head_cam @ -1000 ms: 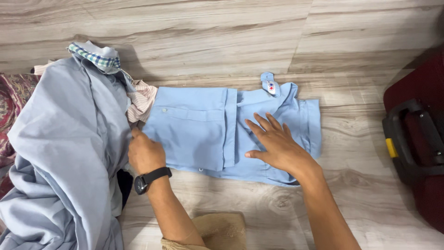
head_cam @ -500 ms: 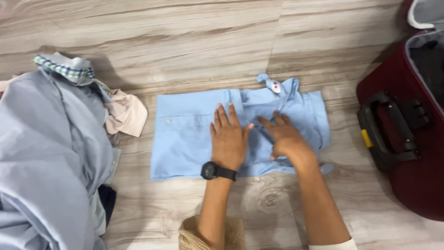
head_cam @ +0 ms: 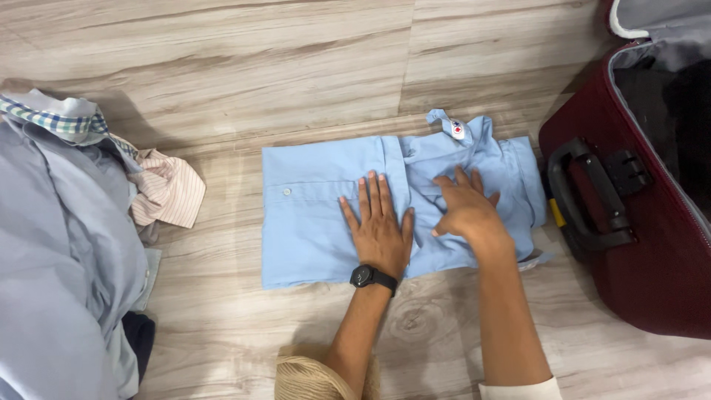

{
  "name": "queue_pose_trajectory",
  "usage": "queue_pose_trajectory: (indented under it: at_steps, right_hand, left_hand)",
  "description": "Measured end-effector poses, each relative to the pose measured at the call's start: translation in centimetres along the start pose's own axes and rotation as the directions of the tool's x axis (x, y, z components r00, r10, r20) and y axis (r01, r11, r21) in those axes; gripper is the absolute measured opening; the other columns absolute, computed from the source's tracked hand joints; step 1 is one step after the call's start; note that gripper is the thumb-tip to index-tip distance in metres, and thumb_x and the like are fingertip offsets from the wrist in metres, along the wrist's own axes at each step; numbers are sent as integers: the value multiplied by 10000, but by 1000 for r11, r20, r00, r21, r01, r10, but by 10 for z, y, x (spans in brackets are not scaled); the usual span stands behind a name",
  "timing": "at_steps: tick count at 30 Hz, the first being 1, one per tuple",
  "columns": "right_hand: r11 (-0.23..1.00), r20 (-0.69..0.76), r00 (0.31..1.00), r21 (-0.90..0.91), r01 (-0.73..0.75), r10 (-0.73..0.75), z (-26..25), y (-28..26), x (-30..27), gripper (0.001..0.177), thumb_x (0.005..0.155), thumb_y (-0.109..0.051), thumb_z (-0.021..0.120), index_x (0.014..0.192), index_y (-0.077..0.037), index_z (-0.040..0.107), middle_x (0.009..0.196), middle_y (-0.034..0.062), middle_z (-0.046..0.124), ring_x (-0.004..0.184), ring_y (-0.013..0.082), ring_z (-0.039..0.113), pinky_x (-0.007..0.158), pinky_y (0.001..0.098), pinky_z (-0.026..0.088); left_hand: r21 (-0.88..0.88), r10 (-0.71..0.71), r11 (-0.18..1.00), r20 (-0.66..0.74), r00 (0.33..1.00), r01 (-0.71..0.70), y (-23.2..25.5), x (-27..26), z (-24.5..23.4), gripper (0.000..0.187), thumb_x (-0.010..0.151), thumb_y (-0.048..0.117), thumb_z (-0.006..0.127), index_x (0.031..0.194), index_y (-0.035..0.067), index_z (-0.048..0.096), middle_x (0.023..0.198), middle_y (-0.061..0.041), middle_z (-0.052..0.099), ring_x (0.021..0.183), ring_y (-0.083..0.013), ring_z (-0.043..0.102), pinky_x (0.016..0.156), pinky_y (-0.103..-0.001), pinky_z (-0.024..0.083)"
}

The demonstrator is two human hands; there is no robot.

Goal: The person folds several shirts and a patterned garment by hand and places them inside an open suitcase on the floor.

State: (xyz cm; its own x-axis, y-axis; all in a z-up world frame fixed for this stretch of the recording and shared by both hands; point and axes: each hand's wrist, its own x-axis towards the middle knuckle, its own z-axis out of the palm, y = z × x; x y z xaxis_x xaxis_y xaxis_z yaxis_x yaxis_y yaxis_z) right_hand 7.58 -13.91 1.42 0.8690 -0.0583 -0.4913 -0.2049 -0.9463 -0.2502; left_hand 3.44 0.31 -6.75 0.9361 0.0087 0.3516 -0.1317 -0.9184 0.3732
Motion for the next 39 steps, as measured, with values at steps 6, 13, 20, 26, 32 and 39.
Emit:
queue_pose_trajectory:
  at_steps: [6,13,20,26,32,39]
  right_hand:
    - [962,-353,900,-6,272,-257,22,-20,0,1023,592,-75,916,1499,-153,448,1468,95,477,1367,359,449,1136,430,446]
    - [942,-207,926,49,331,-314,33,-26,11,1032,660,169,695,1552,-246,384,1460,159,412,1118,366,640,893,426,557]
    - [963,-134,958,57,263,-254,24,-38,-2,1242,607,34,890,1590,-256,188,1425,174,403,1161,384,606,953,439,525]
    - [945,-291,900,-50,324,-324,42,-38,-4,1009,639,56,833,1515,-233,423,1385,141,490,1164,366,603,924,454,541]
    - [887,-502,736,-172,429,-454,66,-46,-8,661,811,83,716,1424,-155,642,1370,208,513,1129,404,592,893,469,551]
    - [911,-506,790,23,413,-345,62,-79,-22,568,685,-84,840,1226,-55,672,1360,251,440,1234,427,487,952,488,503]
  left_hand:
    - [-22,-21,1000,-14,1000,20,-6,3,9,643,913,215,575,1522,61,436,1612,-93,405,1523,-294,290,1237,-598,79]
    - [-387,-98,918,-15,995,84,-26,8,11,435,1015,171,465,1427,96,584,1489,-78,573,1490,-295,385,1255,-558,120]
    - [-743,-249,619,122,961,255,-64,31,14,469,1071,279,369,1400,32,594,1454,-157,615,1404,-334,487,1300,-456,143]
    - [-751,-368,-404,656,659,523,-89,41,-69,467,979,357,601,1345,67,595,1201,-149,630,1087,-297,592,968,-460,477]
    - [-845,-452,-463,483,750,266,-118,41,-113,462,973,329,589,1346,58,592,1303,-71,670,1204,-206,627,1015,-347,518]
    - [-830,-374,226,410,832,511,-115,38,-94,698,965,549,492,1435,35,534,1388,-137,622,1293,-263,569,1110,-426,423]
